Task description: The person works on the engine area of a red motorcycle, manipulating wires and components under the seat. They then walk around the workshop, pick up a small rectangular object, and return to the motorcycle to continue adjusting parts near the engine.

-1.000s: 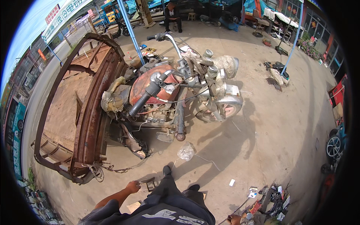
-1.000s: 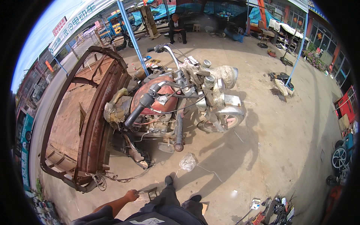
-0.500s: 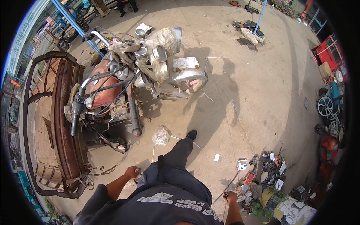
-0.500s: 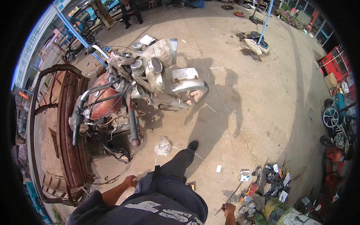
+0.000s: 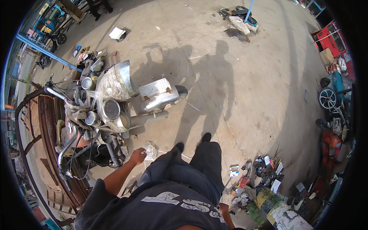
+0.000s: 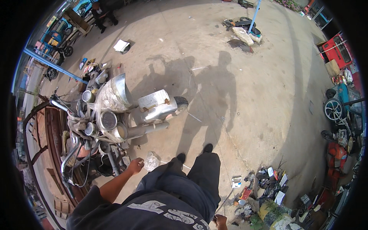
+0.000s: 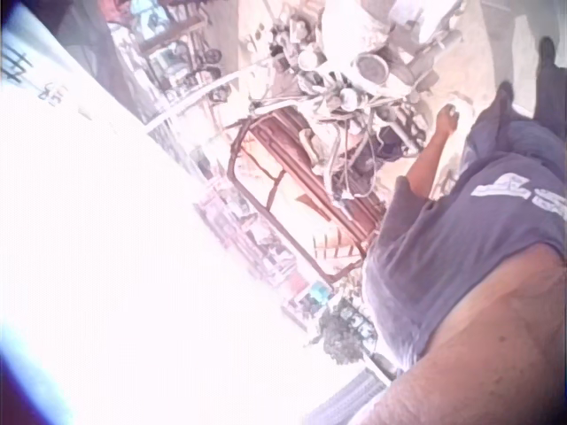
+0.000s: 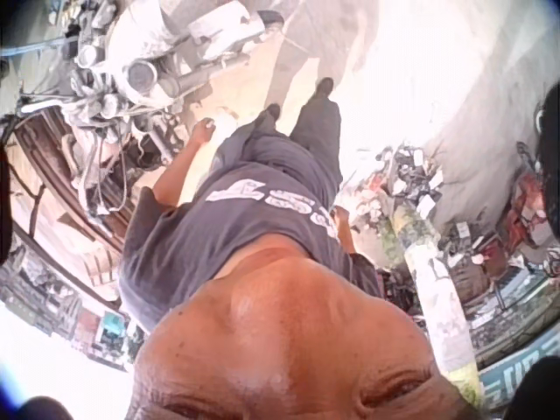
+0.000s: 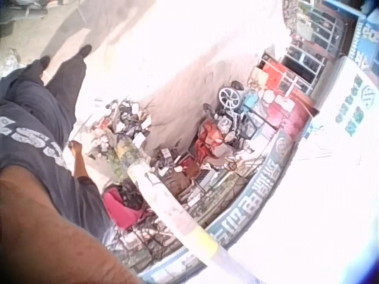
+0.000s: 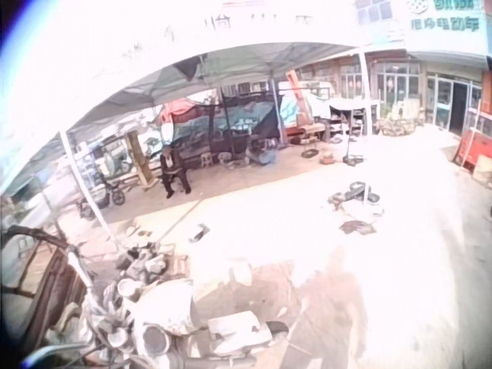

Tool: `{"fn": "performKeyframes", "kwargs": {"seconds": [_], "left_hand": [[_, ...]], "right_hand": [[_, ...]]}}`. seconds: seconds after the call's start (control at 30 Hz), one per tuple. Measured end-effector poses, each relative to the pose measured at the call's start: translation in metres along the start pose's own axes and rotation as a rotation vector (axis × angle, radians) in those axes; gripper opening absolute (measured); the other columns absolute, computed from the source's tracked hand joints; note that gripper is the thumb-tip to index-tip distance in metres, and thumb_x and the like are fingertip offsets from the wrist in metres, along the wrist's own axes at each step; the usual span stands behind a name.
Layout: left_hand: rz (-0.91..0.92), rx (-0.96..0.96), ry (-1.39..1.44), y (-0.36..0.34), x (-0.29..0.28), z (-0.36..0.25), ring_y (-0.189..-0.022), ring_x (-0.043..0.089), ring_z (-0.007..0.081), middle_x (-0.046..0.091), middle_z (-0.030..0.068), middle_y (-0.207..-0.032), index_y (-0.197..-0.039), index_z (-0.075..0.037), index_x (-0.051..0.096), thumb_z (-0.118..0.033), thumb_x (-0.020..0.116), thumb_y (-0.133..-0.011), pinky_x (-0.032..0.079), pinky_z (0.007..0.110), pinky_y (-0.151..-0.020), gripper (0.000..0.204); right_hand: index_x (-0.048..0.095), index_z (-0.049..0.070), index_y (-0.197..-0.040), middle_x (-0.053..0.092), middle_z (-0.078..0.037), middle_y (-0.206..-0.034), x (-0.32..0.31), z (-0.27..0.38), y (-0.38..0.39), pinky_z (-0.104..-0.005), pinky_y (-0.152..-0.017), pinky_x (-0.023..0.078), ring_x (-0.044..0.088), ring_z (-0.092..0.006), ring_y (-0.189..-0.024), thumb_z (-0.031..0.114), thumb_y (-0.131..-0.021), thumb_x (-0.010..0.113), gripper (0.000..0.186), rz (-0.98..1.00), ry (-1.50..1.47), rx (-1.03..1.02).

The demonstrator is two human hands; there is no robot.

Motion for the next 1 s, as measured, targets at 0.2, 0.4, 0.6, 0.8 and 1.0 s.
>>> {"fn": "performKeyframes", "kwargs": {"seconds": [0.2, 0.4, 0.6, 0.8, 1.0], "left_hand": [[-0.003, -0.132, -0.092, -0.055, 0.036, -0.017, -0.093, 0.065, 0.0350, 0.068, 0.0198, -0.097, -0.102, -0.004, 0.067, -0.030, 0.063, -0.078, 0.052, 0.042, -0.084, 0.035], [0.017, -0.475, 0.154, -0.047, 0.091, -0.073, -0.094, 0.066, 0.0327, 0.069, 0.0180, -0.096, -0.098, -0.005, 0.069, -0.030, 0.066, -0.076, 0.052, 0.039, -0.085, 0.034], [-0.051, -0.520, 0.264, -0.073, 0.083, -0.186, -0.094, 0.066, 0.0334, 0.069, 0.0175, -0.096, -0.099, -0.007, 0.070, -0.032, 0.066, -0.078, 0.052, 0.039, -0.084, 0.033], [-0.105, -0.569, 0.348, -0.164, 0.106, -0.200, -0.096, 0.064, 0.0358, 0.068, 0.0160, -0.099, -0.094, -0.009, 0.071, -0.033, 0.061, -0.077, 0.051, 0.041, -0.086, 0.031], [-0.178, -0.448, 0.385, -0.302, 0.004, -0.247, -0.093, 0.063, 0.0386, 0.067, 0.0189, -0.098, -0.093, -0.007, 0.069, -0.033, 0.061, -0.079, 0.050, 0.044, -0.083, 0.031]], "right_hand": [[0.053, 0.006, -0.074, 0.058, -0.007, -0.069, 0.053, 0.240, -0.014, -0.0337, -0.041, 0.041, 0.056, -0.0193, -0.052, 0.005, -0.082, 0.055, 0.008, 0.007, 0.098, -0.041], [0.047, 0.008, -0.074, 0.050, -0.005, -0.064, 0.088, 0.521, -0.038, -0.0231, -0.038, 0.034, 0.049, -0.0148, -0.050, 0.002, -0.083, 0.048, 0.010, 0.122, 0.198, -0.176], [0.051, 0.008, -0.079, 0.052, -0.004, -0.068, 0.180, 0.765, -0.023, -0.0238, -0.043, 0.037, 0.045, -0.0120, -0.052, 0.005, -0.086, 0.049, 0.008, 0.007, 0.418, -0.407], [0.050, 0.006, -0.082, 0.052, -0.006, -0.068, 0.259, 0.871, -0.061, -0.0284, -0.046, 0.040, 0.049, -0.0160, -0.054, 0.003, -0.086, 0.048, 0.005, 0.086, 0.600, -0.357], [0.056, -0.001, -0.083, 0.057, -0.011, -0.070, 0.378, 0.981, -0.089, -0.0326, -0.047, 0.044, 0.053, -0.0196, -0.054, 0.000, -0.085, 0.049, 0.008, 0.304, 0.740, -0.247]]}}
Point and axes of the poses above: each hand's wrist, its own y-axis away from the middle knuckle, its own x-axis out of the palm, z = x × y, the point moved 6 cm from there along -y, towards the middle knuckle
